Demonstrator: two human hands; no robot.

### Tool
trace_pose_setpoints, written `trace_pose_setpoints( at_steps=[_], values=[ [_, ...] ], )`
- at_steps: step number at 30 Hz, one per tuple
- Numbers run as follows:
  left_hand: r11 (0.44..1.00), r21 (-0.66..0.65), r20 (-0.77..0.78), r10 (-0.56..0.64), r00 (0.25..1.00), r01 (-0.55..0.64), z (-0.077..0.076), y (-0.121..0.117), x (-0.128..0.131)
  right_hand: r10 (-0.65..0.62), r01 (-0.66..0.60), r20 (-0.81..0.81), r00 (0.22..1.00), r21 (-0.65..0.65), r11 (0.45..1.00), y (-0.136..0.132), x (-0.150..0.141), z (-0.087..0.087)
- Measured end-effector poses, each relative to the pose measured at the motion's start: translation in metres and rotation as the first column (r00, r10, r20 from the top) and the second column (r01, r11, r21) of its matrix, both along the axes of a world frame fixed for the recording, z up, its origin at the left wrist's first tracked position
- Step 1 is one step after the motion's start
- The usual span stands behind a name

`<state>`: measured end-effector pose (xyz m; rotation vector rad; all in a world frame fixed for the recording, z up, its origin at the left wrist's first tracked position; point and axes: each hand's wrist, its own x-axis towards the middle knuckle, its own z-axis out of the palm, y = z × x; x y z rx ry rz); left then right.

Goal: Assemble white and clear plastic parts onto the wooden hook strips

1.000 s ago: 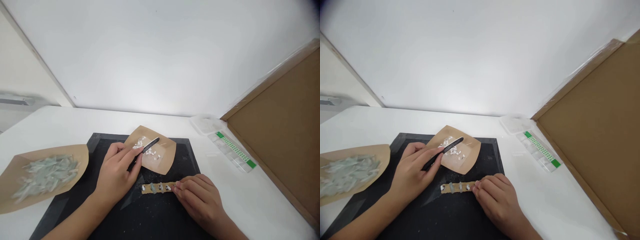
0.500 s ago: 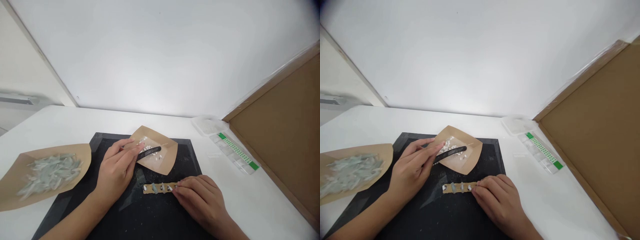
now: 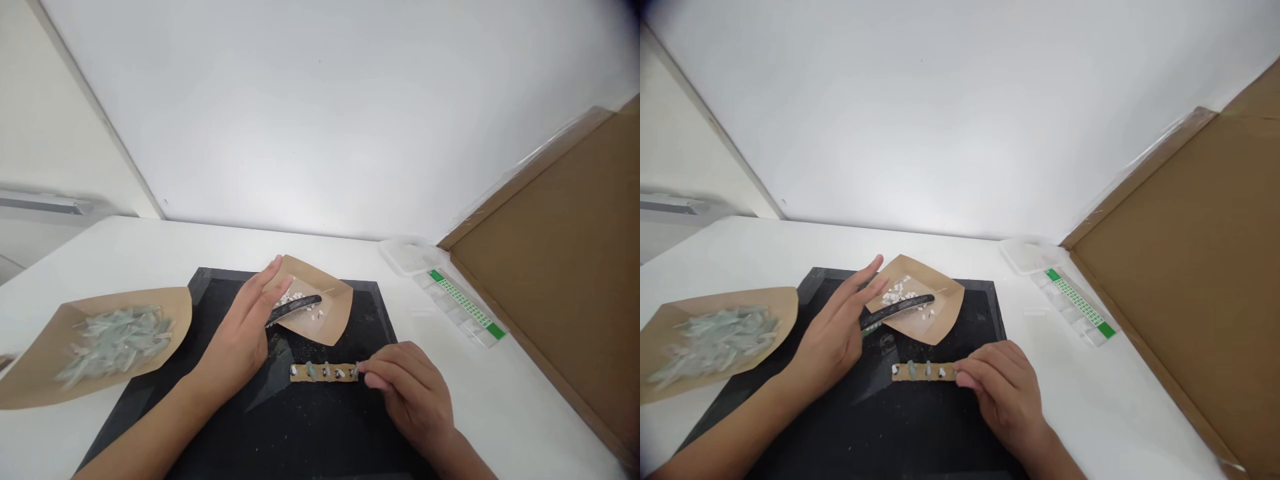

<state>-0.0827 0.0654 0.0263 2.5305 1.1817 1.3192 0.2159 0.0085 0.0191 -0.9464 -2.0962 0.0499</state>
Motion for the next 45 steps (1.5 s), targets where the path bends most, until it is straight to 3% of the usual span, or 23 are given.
trace_pose_setpoints(
  at_steps=[4, 6, 9, 11, 13, 16, 19, 21, 23, 25, 26, 27, 28, 30, 33, 35, 36, 38, 40, 43, 45],
  values=[
    [0.998, 0.011, -0.017, -0.057, 0.998, 0.057, 0.007, -0.007, 0.004, -0.079, 0.065, -0.071, 0.994, -0.174, 0.983, 0.004, -0.013, 0.017],
    [0.997, 0.005, -0.048, -0.078, 0.996, 0.078, 0.011, -0.012, 0.006, -0.059, 0.011, -0.148, 0.987, -0.308, 0.951, 0.008, -0.028, 0.03],
    [0.985, 0.042, -0.152, -0.159, 0.976, 0.167, 0.017, -0.019, 0.009, 0.177, -0.331, -0.345, 0.922, -0.46, 0.824, 0.016, -0.06, 0.054],
    [0.965, 0.071, -0.272, -0.224, 0.936, 0.252, 0.022, -0.022, 0.012, 0.253, -0.429, -0.392, 0.884, -0.47, 0.771, 0.024, -0.079, 0.072],
    [0.964, 0.097, -0.372, -0.197, 0.907, 0.249, 0.026, -0.021, 0.013, 0.258, -0.444, -0.397, 0.881, -0.504, 0.741, 0.033, -0.09, 0.088],
    [0.986, 0.143, -0.383, -0.022, 0.923, 0.083, 0.03, -0.017, 0.011, 0.308, -0.505, -0.425, 0.851, -0.501, 0.703, 0.048, -0.088, 0.106],
    [0.986, 0.153, -0.326, 0.11, 0.939, -0.062, 0.029, -0.011, 0.004, 0.276, -0.545, -0.512, 0.813, -0.505, 0.67, 0.059, -0.08, 0.108],
    [0.987, 0.136, -0.274, 0.122, 0.954, -0.087, 0.027, -0.009, -0.001, 0.215, -0.557, -0.582, 0.784, -0.508, 0.656, 0.062, -0.08, 0.102],
    [0.994, 0.102, -0.265, 0.061, 0.962, -0.035, 0.028, -0.01, -0.002, 0.215, -0.598, -0.599, 0.771, -0.565, 0.569, 0.061, -0.084, 0.096],
    [0.996, 0.072, -0.324, -0.021, 0.946, 0.046, 0.03, -0.013, 0.0, 0.254, -0.655, -0.612, 0.749, -0.625, 0.424, 0.06, -0.088, 0.091],
    [0.995, 0.066, -0.362, -0.045, 0.931, 0.074, 0.032, -0.015, 0.001, 0.267, -0.68, -0.629, 0.73, -0.629, 0.377, 0.059, -0.089, 0.089],
    [0.995, 0.069, -0.38, -0.038, 0.924, 0.069, 0.034, -0.016, 0.002, 0.269, -0.699, -0.649, 0.711, -0.615, 0.365, 0.059, -0.087, 0.088],
    [0.995, 0.077, -0.386, -0.024, 0.922, 0.058, 0.034, -0.017, 0.003, 0.267, -0.708, -0.663, 0.699, -0.59, 0.387, 0.059, -0.084, 0.088],
    [0.993, 0.102, -0.369, -0.014, 0.929, 0.056, 0.033, -0.016, 0.001, 0.238, -0.66, -0.639, 0.731, -0.572, 0.487, 0.06, -0.072, 0.087],
    [0.976, 0.134, -0.335, -0.116, 0.935, 0.17, 0.028, -0.011, -0.007, 0.145, -0.37, -0.401, 0.905, -0.57, 0.733, 0.062, -0.05, 0.079],
    [0.968, 0.11, -0.274, -0.189, 0.943, 0.225, 0.026, -0.007, -0.013, 0.149, -0.207, -0.177, 0.973, -0.371, 0.906, 0.06, -0.038, 0.065],
    [0.964, 0.076, -0.24, -0.231, 0.943, 0.256, 0.026, -0.005, -0.016, 0.113, -0.142, -0.117, 0.987, -0.279, 0.95, 0.059, -0.034, 0.057],
    [0.941, -0.028, -0.187, -0.337, 0.923, 0.338, 0.028, -0.004, -0.019, -0.052, 0.035, -0.091, 0.995, -0.171, 0.985, 0.056, -0.028, 0.038],
    [0.902, -0.143, -0.165, -0.427, 0.889, 0.407, 0.031, -0.006, -0.019, -0.192, 0.189, -0.14, 0.971, -0.032, 0.981, 0.052, -0.025, 0.022],
    [0.856, -0.277, -0.156, -0.488, 0.859, 0.436, 0.034, -0.009, -0.017, -0.216, 0.239, -0.165, 0.962, 0.138, 0.961, 0.05, -0.023, 0.009],
    [0.835, -0.333, -0.169, -0.509, 0.844, 0.437, 0.034, -0.011, -0.015, -0.2, 0.224, -0.14, 0.97, 0.178, 0.958, 0.051, -0.023, 0.006]
  ],
)
